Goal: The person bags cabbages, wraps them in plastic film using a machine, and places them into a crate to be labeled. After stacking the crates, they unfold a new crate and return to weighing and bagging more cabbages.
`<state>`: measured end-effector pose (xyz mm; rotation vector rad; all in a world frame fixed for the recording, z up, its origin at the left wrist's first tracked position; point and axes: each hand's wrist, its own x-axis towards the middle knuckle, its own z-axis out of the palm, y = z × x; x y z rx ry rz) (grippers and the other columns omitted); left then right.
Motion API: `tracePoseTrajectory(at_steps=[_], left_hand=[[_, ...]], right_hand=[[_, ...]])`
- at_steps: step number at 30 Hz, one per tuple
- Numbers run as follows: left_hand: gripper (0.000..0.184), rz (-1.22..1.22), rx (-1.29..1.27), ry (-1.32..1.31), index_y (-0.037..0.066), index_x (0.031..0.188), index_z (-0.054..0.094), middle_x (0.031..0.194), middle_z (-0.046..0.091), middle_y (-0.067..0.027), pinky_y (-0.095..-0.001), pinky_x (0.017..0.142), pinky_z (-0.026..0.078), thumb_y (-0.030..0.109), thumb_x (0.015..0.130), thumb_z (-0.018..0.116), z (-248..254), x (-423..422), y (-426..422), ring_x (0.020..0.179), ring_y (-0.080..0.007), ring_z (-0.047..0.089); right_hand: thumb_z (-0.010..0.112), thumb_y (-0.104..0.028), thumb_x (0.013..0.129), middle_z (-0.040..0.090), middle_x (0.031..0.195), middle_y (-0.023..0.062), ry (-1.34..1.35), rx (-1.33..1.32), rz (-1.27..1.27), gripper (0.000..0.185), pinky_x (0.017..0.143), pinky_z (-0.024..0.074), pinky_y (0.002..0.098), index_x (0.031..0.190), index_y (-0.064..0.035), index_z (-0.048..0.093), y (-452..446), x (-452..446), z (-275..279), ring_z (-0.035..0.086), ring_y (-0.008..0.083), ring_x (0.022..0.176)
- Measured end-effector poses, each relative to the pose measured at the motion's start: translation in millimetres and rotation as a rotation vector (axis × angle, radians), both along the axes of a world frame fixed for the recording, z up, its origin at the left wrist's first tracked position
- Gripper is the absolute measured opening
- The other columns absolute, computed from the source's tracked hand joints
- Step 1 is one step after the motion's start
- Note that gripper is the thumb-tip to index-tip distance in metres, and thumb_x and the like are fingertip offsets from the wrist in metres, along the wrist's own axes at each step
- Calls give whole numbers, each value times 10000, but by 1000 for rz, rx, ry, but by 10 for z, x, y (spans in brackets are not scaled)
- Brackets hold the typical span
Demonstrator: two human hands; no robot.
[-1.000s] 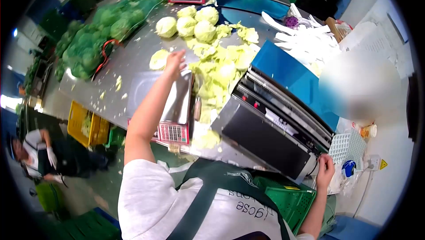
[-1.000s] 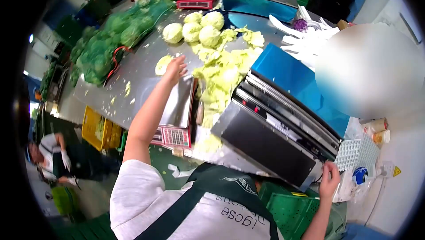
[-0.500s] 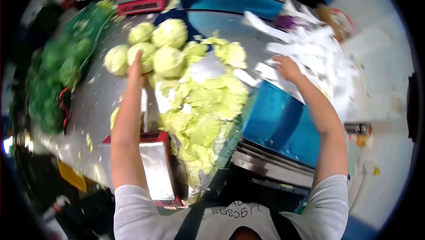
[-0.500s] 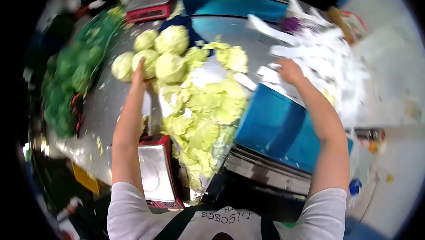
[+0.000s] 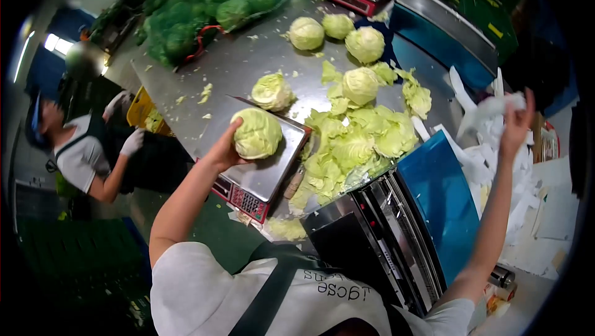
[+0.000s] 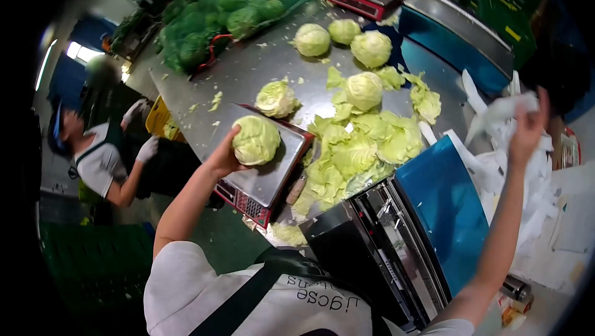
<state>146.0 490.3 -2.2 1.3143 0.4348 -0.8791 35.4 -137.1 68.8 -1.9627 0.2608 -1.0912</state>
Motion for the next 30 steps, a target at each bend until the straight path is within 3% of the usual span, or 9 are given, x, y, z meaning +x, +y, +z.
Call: tracePoseTrajectory(at_steps=[7, 10, 12, 14, 15, 19, 23, 27, 30], left_hand=[[1022, 77, 639, -217, 36, 1382, 250, 1343, 378, -232, -473, 884, 450, 709, 691, 589, -16, -392, 428, 1161, -323, 476], [823, 183, 1043, -1145, -31, 1327, 324, 1290, 418, -247, -416, 1019, 331, 474, 771, 661, -182, -474, 435, 1201, -361, 422], [577, 66, 664, -1421, 9, 1271, 403, 1285, 441, -187, -394, 1026, 322, 297, 833, 644, 356, -950, 43, 1212, -308, 415], [590, -125, 125, -1217, 68, 1347, 373, 1362, 405, -122, -368, 1053, 300, 294, 860, 617, 513, -1433, -396, 1267, -253, 376], [601, -274, -60, -1226, 85, 1382, 345, 1393, 383, -117, -358, 1050, 308, 278, 874, 601, 673, -1702, -536, 1280, -251, 370], [348, -436, -253, -1111, 27, 1155, 588, 1125, 604, -98, -330, 947, 391, 195, 853, 630, 730, -2282, -689, 1113, -218, 519], [240, -342, -346, -786, 5, 1051, 631, 1033, 633, -95, -303, 871, 429, 123, 842, 637, 534, -2465, -464, 967, -185, 574], [109, -228, -194, -1251, 0, 877, 641, 1058, 635, -96, -303, 874, 426, 95, 825, 652, 480, -2421, -231, 985, -178, 569], [82, -156, -439, -785, 70, 927, 523, 799, 540, -3, -215, 685, 409, 148, 913, 546, 406, -2458, -146, 772, -81, 507]], right_hand=[[464, -79, 919, 556, 895, 79, -789, 1726, 982, 304, 601, 375, 269, 1209, 11, 466, 762, -1265, 435, 401, 145, 629], [425, -122, 932, 366, 684, -8, -652, 2038, 1048, 221, 584, 352, 282, 1101, 3, 495, 1710, -1578, -35, 353, 115, 606], [469, -165, 954, 504, 762, 11, -276, 1842, 721, 139, 521, 381, 221, 1012, -56, 532, 2619, -1691, 7, 457, 94, 613], [574, -251, 896, 605, 797, 49, 581, 884, 167, 214, 590, 440, 192, 989, -59, 589, 3621, -1742, 316, 551, 102, 733], [585, -164, 880, 604, 836, 25, 329, 897, 555, 164, 635, 429, 164, 988, -44, 615, 3564, -1775, -303, 558, 90, 795], [662, 13, 764, 523, 1034, 53, 41, 288, 330, 154, 642, 432, 202, 909, -40, 668, 4225, -1947, -300, 526, 110, 818], [637, 46, 762, 569, 867, 82, -86, 149, 293, 131, 760, 433, 277, 871, -24, 621, 4438, -1947, -87, 534, 186, 839], [536, -58, 891, 570, 914, 30, 182, 752, 417, 98, 725, 447, 240, 980, -23, 555, 4455, -1992, -229, 538, 100, 797], [543, -113, 888, 558, 938, 65, 332, 503, 348, 217, 725, 446, 261, 1074, -15, 488, 4591, -2008, -368, 535, 143, 850]])
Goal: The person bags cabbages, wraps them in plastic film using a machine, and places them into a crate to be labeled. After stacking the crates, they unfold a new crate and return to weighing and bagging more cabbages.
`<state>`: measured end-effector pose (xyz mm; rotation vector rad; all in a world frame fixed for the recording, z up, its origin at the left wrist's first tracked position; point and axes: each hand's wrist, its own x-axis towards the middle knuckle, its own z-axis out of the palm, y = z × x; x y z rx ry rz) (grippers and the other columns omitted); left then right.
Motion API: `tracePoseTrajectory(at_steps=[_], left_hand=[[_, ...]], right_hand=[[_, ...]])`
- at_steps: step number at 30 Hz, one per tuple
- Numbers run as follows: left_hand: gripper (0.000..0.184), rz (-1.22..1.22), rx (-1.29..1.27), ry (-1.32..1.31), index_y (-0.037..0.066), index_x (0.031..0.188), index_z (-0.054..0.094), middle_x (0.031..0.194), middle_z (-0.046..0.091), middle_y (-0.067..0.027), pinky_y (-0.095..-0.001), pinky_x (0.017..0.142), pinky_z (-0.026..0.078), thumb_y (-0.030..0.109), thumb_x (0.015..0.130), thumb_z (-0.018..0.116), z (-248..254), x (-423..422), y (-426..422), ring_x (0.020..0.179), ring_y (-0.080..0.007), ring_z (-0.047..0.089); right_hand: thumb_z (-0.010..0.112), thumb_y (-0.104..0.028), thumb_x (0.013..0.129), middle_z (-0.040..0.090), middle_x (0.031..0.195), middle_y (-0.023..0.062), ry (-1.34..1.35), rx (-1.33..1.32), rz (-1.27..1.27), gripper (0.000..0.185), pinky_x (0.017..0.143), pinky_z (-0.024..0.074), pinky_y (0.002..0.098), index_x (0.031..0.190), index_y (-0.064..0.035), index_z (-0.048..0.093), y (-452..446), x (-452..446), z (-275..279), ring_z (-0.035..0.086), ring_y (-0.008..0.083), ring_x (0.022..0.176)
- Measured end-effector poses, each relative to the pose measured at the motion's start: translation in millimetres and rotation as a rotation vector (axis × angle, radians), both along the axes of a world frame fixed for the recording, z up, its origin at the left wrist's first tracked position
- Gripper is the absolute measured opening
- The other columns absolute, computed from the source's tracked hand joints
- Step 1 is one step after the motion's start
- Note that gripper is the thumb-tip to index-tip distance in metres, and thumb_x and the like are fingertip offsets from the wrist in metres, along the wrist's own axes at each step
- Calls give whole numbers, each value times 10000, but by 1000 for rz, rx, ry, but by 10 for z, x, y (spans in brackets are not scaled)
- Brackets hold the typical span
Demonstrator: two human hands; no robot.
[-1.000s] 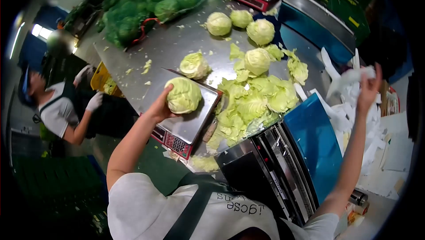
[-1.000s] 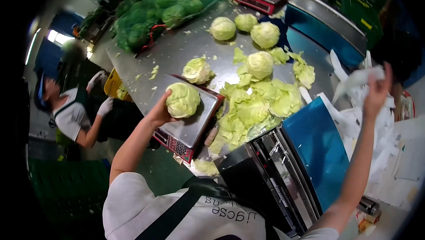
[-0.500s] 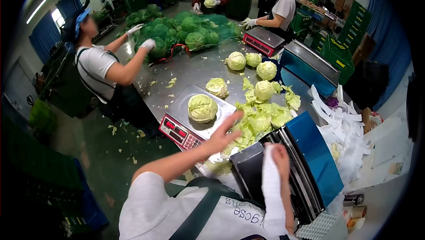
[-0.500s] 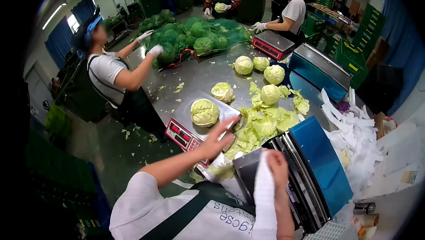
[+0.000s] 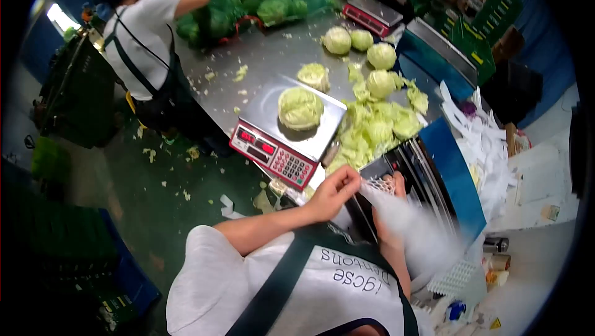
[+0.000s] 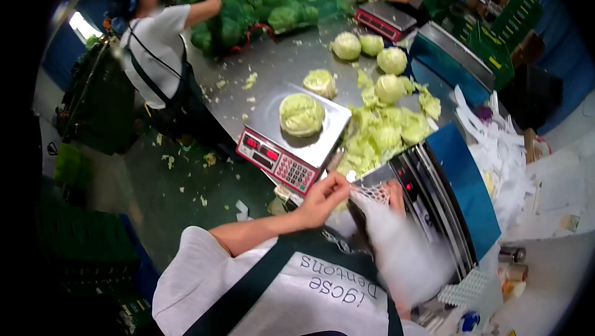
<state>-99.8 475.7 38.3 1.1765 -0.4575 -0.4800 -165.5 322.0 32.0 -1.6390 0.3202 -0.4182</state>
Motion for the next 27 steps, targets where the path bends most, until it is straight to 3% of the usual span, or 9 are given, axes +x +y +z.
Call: tracePoseTrajectory(at_steps=[2, 4, 6, 12, 14, 16, 18, 22, 27], left_hand=[[77, -61, -123, 275, 104, 953, 469, 731, 441, 41, -178, 603, 362, 181, 959, 464, -20, 59, 58, 695, -34, 451], [114, 110, -364, 700, 100, 934, 483, 713, 468, 32, -218, 596, 436, 198, 967, 435, 59, 179, 24, 621, -72, 491], [150, 15, -453, 746, 72, 986, 519, 780, 560, -12, -267, 664, 499, 200, 961, 444, -136, 443, 225, 681, -119, 571], [435, -800, 148, 726, -22, 1207, 508, 1101, 608, -75, -271, 872, 461, 186, 849, 641, -365, 450, 901, 999, -131, 570], [465, -525, 230, 547, 14, 1187, 530, 1050, 615, -46, -232, 852, 449, 86, 763, 708, -614, 577, 985, 978, -94, 555], [333, -262, 90, 603, 34, 1048, 572, 972, 623, -29, -225, 789, 456, 54, 746, 711, -610, 928, 1135, 892, -94, 571], [204, -167, 163, 379, 48, 888, 548, 862, 604, 3, -223, 700, 449, 45, 754, 702, -669, 1279, 1269, 762, -84, 558], [207, 374, 531, -196, 49, 805, 510, 732, 547, 4, -222, 616, 419, 75, 746, 706, -551, 1892, 1194, 676, -78, 506], [507, 502, 580, 169, -17, 1040, 595, 885, 637, -134, -306, 721, 460, 422, 790, 641, -949, 2534, 1124, 805, -194, 598]], right_hand=[[532, -236, 918, 575, 1004, 96, 76, -262, 115, 284, 778, 453, 277, 1089, -14, 488, -42, -16, -390, 549, 172, 908], [440, -383, 954, 588, 1085, 105, 159, 1373, 493, 404, 819, 461, 284, 1123, -23, 512, 13, -1, -380, 573, 192, 940], [505, -419, 912, 606, 1127, 83, 595, 1067, 301, 541, 817, 485, 321, 1244, 7, 488, 125, -144, -323, 601, 185, 966], [597, -105, 820, 599, 1113, 147, 131, 1098, 450, 411, 924, 447, 353, 1191, 44, 497, -297, 267, -440, 568, 255, 1075], [594, -49, 807, 583, 1152, 136, 292, 918, 603, 474, 934, 441, 336, 1249, 34, 444, -319, 422, -457, 562, 232, 1084], [671, -11, 745, 622, 913, 50, 510, 115, 441, 216, 677, 455, 242, 935, -45, 574, -236, 733, -552, 563, 96, 805], [655, 5, 700, 490, 695, -22, 90, -258, 121, 183, 588, 390, 225, 775, -46, 497, -188, 1191, -802, 458, 79, 656], [593, 30, 700, 533, 782, 30, -139, -242, -109, 153, 696, 422, 247, 826, -12, 517, -15, 2227, -750, 512, 131, 749], [533, -344, 868, 653, 978, 194, 467, -468, 85, 421, 802, 456, 363, 1107, -3, 594, 259, 2929, -1311, 623, 278, 881]])
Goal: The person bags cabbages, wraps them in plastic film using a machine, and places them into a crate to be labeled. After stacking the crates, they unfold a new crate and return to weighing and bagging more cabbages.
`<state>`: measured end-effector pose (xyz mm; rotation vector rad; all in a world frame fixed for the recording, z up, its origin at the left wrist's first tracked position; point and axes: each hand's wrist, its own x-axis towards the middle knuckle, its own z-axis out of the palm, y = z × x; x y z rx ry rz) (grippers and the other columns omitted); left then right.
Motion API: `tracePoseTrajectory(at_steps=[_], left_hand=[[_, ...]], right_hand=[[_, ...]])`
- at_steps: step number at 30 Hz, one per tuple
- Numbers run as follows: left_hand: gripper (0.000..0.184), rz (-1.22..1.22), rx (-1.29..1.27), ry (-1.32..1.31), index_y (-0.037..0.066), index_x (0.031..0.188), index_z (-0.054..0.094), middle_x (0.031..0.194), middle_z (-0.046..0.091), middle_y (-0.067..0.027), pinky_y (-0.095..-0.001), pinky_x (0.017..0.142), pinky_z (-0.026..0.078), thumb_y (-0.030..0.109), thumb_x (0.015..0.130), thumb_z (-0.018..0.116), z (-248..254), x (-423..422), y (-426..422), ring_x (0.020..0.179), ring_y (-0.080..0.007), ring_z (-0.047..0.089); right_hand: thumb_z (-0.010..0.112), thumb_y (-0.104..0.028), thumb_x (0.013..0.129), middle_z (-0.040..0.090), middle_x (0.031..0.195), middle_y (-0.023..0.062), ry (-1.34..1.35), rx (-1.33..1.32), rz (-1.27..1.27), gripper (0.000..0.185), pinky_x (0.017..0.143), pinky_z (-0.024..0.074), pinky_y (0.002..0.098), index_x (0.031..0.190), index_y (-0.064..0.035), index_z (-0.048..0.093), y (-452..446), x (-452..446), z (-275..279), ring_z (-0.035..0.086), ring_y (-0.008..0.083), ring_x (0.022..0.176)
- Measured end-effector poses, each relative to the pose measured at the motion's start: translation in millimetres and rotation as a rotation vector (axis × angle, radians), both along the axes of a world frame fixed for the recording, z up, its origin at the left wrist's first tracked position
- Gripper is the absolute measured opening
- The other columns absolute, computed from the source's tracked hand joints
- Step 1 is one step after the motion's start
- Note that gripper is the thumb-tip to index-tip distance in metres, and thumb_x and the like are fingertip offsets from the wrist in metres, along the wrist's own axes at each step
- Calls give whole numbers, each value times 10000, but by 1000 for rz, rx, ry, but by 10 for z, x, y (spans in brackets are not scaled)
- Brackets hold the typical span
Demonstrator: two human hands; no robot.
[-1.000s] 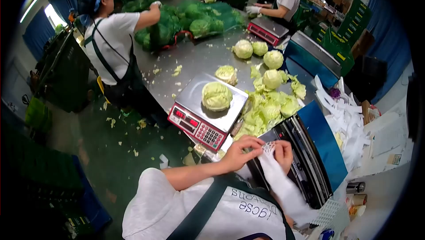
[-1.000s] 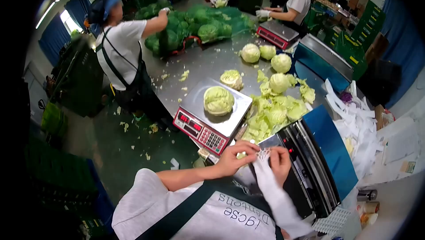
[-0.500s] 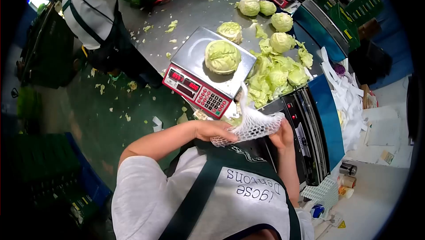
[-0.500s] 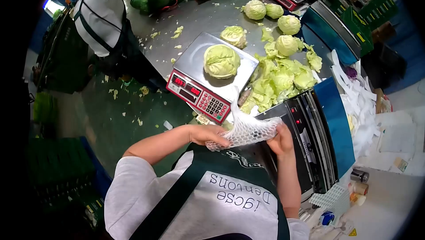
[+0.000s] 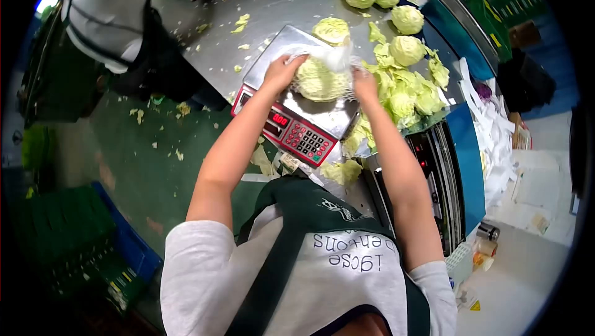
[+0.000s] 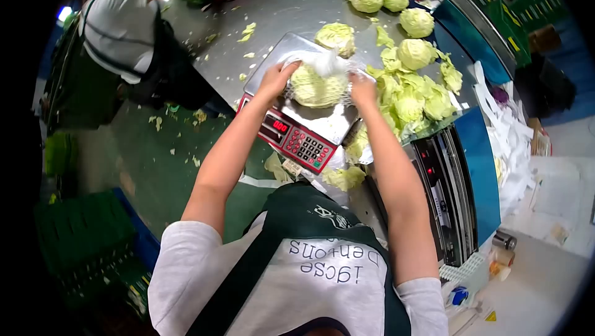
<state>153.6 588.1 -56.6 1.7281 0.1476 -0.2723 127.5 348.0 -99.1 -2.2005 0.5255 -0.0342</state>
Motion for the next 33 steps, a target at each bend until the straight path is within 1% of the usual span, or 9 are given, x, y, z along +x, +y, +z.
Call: tracePoseTrajectory(at_steps=[11, 13, 15, 16, 22, 25, 28, 29, 33], left_hand=[[642, -355, -981, 619, 37, 1368, 319, 1379, 392, -171, -435, 1040, 355, 499, 927, 385, 79, -1355, -56, 1254, -279, 418], [638, -397, -1613, 786, 2, 1340, 379, 1372, 395, -216, -457, 1068, 302, 486, 923, 392, -264, -1534, -199, 1257, -339, 400], [603, -194, -1131, 1031, -25, 1315, 407, 1372, 388, -235, -457, 1066, 302, 444, 940, 355, -404, -1520, -337, 1252, -365, 399], [560, -488, -1772, 1137, -72, 1281, 429, 1341, 418, -253, -447, 1047, 332, 351, 929, 324, -236, -1557, -495, 1221, -375, 432], [562, -719, -1402, 1002, -135, 1129, 519, 1159, 565, -261, -463, 1004, 374, 301, 808, 367, 351, -1666, -1396, 1104, -383, 527], [522, -1113, -1632, 744, -101, 1056, 576, 1130, 581, -259, -466, 1004, 350, 304, 809, 358, 735, -1849, -1978, 1081, -378, 533], [467, -1216, -1001, 299, -71, 1016, 594, 1073, 612, -178, -425, 964, 365, 312, 866, 374, 1140, -2021, -2472, 1056, -311, 550], [468, -1196, -694, 72, -24, 1185, 508, 1154, 570, -140, -405, 973, 359, 339, 901, 423, 1080, -2009, -2717, 1122, -261, 516], [582, -1109, -776, 453, 103, 1378, 264, 1309, 423, -78, -320, 976, 343, 336, 909, 517, 1108, -2301, -3446, 1216, -186, 392]], right_hand=[[580, -9, 758, 659, 849, 120, -226, 166, 257, 192, 742, 474, 282, 936, 43, 630, 350, -1648, 1471, 622, 173, 798], [579, -37, 775, 657, 863, 117, -126, 408, 222, 183, 726, 475, 282, 928, 49, 629, 257, -2005, 1810, 629, 173, 792], [548, -78, 831, 649, 852, 107, -137, 807, -30, 165, 704, 482, 282, 922, 48, 606, 35, -2252, 1710, 625, 170, 761], [505, -118, 888, 637, 832, 88, -230, 1181, -223, 169, 687, 492, 279, 924, 32, 574, -52, -2311, 1708, 610, 157, 729], [465, -221, 941, 577, 1198, 115, -112, 1527, -589, 370, 932, 461, 351, 1226, 12, 498, -385, -3487, 430, 574, 200, 1070], [406, -235, 971, 375, 1412, 109, -245, 1166, -517, 472, 1050, 342, 371, 1391, -36, 318, -284, -3861, 853, 397, 218, 1275], [299, -577, 917, 301, 1456, 127, -721, 1413, -324, 698, 1083, 275, 449, 1432, -108, 251, -599, -4039, 1107, 340, 307, 1309], [272, -624, 900, 303, 1454, 129, -968, 1801, -356, 735, 1079, 277, 467, 1432, -118, 253, -763, -3979, 1236, 340, 323, 1307], [261, -581, 916, 362, 1415, 119, -941, 1273, -561, 687, 1022, 365, 470, 1414, -107, 264, -1626, -3775, 1290, 396, 317, 1265]])
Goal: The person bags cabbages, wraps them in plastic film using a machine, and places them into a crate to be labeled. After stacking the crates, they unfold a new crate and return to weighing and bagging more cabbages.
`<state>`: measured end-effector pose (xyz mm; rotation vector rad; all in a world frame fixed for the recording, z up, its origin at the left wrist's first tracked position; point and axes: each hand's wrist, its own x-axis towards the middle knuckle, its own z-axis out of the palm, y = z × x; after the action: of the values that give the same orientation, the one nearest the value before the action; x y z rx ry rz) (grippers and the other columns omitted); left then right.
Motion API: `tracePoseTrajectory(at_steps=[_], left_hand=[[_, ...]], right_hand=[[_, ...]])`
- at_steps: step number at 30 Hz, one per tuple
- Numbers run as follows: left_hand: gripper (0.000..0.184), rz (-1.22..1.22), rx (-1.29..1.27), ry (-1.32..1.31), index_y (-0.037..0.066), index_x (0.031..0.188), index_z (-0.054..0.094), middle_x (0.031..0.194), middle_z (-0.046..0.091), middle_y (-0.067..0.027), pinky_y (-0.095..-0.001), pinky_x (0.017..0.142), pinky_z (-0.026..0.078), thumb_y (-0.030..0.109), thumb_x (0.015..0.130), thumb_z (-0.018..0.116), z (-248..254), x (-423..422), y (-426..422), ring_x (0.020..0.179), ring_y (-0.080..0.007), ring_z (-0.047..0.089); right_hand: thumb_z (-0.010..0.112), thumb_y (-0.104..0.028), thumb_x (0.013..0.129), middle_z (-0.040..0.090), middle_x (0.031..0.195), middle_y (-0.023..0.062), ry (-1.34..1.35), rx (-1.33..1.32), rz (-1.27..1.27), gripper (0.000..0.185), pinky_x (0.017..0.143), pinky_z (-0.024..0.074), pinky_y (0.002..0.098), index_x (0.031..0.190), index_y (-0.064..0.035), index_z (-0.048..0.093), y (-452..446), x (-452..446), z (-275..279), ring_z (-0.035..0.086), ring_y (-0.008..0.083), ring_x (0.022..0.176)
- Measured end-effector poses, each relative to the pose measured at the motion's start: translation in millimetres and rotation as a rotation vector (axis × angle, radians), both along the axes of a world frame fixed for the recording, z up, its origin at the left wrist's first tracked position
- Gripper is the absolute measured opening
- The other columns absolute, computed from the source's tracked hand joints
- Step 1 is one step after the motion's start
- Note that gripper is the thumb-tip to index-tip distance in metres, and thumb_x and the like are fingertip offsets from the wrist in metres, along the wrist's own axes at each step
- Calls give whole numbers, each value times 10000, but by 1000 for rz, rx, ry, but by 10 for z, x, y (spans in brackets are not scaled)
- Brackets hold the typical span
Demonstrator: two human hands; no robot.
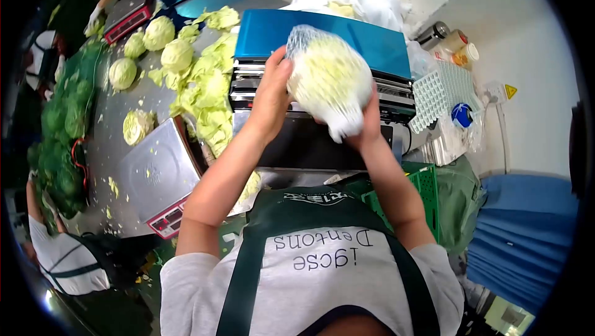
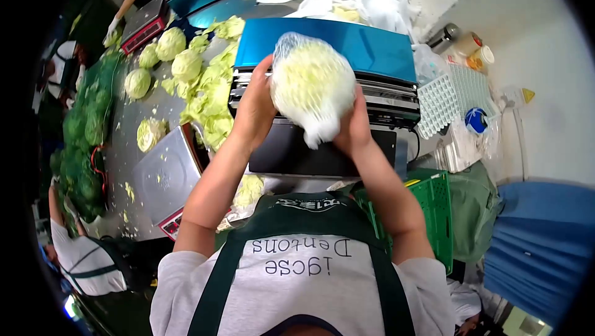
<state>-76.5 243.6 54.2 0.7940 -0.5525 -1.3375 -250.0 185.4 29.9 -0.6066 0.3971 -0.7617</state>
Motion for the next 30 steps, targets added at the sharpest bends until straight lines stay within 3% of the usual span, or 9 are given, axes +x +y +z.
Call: tracePoseTrajectory(at_steps=[4, 7, 10, 13, 16, 18, 22, 27, 30], left_hand=[[899, 235, -125, -560, -30, 1389, 159, 1277, 419, -229, -334, 953, 395, 326, 776, 712, -68, 60, -962, 1146, -260, 474], [1052, 112, 8, -795, -53, 1414, 51, 1329, 362, -284, -349, 988, 370, 419, 749, 716, -419, 258, -1413, 1201, -319, 434], [1005, 112, 71, -1054, -56, 1413, 75, 1361, 330, -305, -380, 1051, 288, 441, 778, 674, -593, 514, -1414, 1263, -342, 365], [618, 181, -270, -1609, 15, 1276, 408, 1174, 498, -173, -400, 922, 370, 308, 793, 657, -176, 866, -916, 1045, -312, 489], [497, -663, -627, -2205, 214, 1248, 505, 908, 487, -43, -331, 760, 382, 186, 768, 632, 27, 1264, -741, 860, -215, 490], [524, -685, -805, -2245, 305, 1288, 502, 786, 403, -23, -313, 689, 358, 177, 786, 581, -173, 1298, -774, 762, -193, 447], [425, -608, -811, -2117, 247, 1166, 614, 742, 444, -17, -320, 662, 400, 144, 757, 569, -289, 1279, -813, 737, -194, 473], [107, -732, -55, -1624, 32, 910, 546, 828, 585, -154, -415, 725, 458, 51, 826, 483, 90, 967, -159, 834, -361, 568], [158, -696, 271, -931, 12, 724, 480, 654, 516, -75, -317, 581, 406, 137, 821, 464, 957, 955, -126, 593, -208, 504]], right_hand=[[436, -388, 956, 462, 1295, 100, 360, -469, -182, 574, 981, 353, 323, 1377, -19, 306, -975, 76, -144, 452, 197, 1168], [502, -422, 924, 520, 1208, 118, 627, -786, -126, 602, 949, 365, 284, 1315, 19, 382, -1425, 121, -382, 465, 192, 1124], [580, -410, 869, 554, 1164, 149, 1201, -1251, -140, 545, 915, 398, 348, 1231, -13, 484, -1641, -107, -425, 503, 261, 1055], [637, -261, 826, 584, 1034, 85, 1058, -1572, -83, 359, 815, 436, 362, 1121, -72, 562, -1593, -479, 38, 529, 275, 948], [649, -211, 809, 549, 825, 27, 829, -2087, 251, 195, 669, 436, 341, 996, -161, 628, -1643, -691, 31, 530, 233, 778], [640, -211, 805, 500, 741, 8, 730, -2103, 339, 82, 594, 414, 339, 883, -187, 654, -1566, -616, -107, 513, 193, 686], [624, -146, 792, 543, 806, 41, 723, -1929, 300, 52, 660, 436, 358, 831, -119, 648, -1615, -627, -262, 536, 237, 775], [539, -96, 831, 577, 822, 98, 932, -1394, 621, 62, 742, 443, 378, 830, -39, 564, -1112, -895, 196, 549, 288, 820], [472, -105, 867, 640, 921, 78, 795, -799, 1115, 100, 786, 460, 352, 897, -29, 530, -1187, -740, 1257, 597, 231, 930]])
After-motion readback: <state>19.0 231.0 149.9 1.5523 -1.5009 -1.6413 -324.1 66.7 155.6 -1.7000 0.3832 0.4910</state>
